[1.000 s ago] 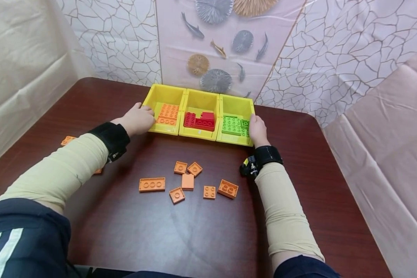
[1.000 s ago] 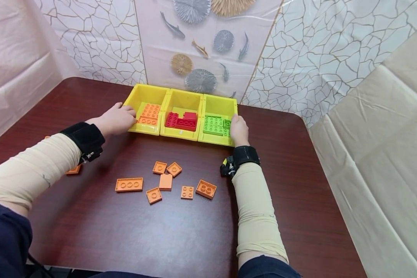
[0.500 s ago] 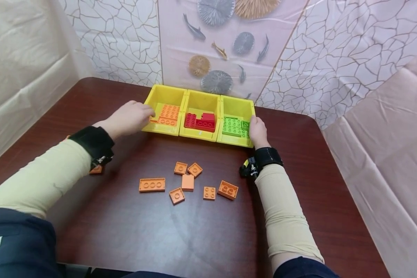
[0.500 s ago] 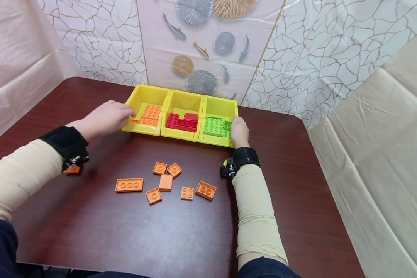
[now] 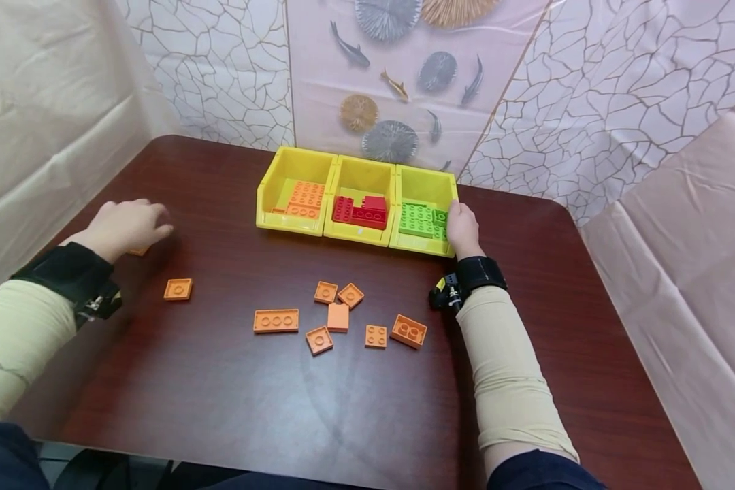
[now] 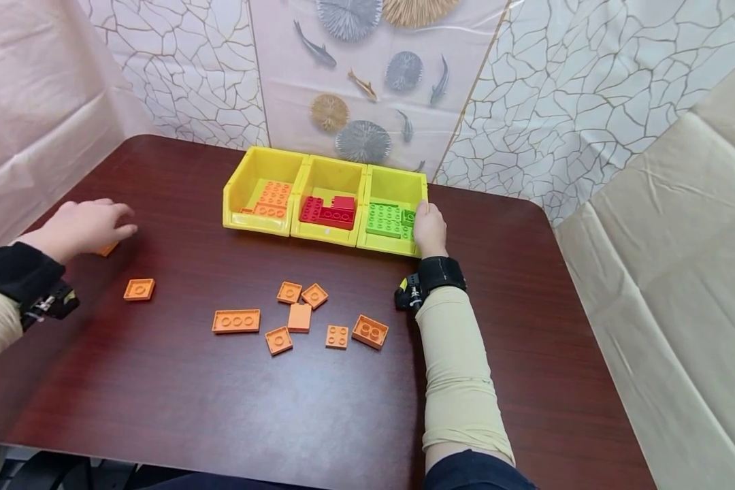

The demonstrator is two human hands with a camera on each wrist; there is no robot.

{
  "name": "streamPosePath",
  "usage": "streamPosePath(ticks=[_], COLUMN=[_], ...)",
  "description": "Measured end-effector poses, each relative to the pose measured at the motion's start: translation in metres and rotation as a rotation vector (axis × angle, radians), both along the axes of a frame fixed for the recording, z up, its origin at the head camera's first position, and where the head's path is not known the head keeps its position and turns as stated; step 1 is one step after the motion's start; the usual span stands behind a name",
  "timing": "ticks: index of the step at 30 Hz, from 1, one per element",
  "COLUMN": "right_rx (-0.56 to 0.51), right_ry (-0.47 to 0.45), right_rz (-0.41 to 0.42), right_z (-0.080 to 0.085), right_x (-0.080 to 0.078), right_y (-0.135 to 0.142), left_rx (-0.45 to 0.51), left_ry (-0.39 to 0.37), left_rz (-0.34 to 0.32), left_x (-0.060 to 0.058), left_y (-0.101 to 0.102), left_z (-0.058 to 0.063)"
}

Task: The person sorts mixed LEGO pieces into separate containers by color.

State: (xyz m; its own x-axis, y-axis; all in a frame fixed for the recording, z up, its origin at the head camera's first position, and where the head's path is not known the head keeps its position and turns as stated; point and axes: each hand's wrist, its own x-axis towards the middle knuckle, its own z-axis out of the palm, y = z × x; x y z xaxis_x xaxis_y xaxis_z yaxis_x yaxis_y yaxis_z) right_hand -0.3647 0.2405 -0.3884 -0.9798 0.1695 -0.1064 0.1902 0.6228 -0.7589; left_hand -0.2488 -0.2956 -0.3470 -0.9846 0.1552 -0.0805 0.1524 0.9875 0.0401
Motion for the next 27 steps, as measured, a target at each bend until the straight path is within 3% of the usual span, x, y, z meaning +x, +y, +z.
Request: streamPosePath(ticks=[2,5,10,14,17,21,27], right_rx=[-0.001,-0.004,-0.011,-0.001,-0.006,-0.01,-0.009], right_ry=[-0.002,-0.005,-0.007,0.002,0.007,0.013,0.013], right_rz=[-0.006,-0.007,0.003,0.006,0.006,0.004,0.011], right_z=[0.0,0.001,0.0,0.0,0.001,0.001,0.0], right_x=[0.001,0.001,0.0,0.001,0.002,0.001,0.001], right_y=[0.0,0.001,0.0,-0.001,-0.001,0.0,0.0], left_rx=[-0.028,-0.026,0.012,0.058,0.101,0.144,0.152], left_ry=[-0.089,-0.14,-0.123,-0.061,0.007,0.084,0.097], left_rz=[0.037,0.059,0.084,0.058,0.014,-0.034,-0.095], left_x=[0.005,0.011,0.016,0.014,0.01,0.003,-0.008], left_y=[-0.007,-0.012,-0.012,-0.003,0.014,0.053,0.112], left_z=[-0.003,-0.008,-0.012,-0.012,-0.008,0.003,0.017])
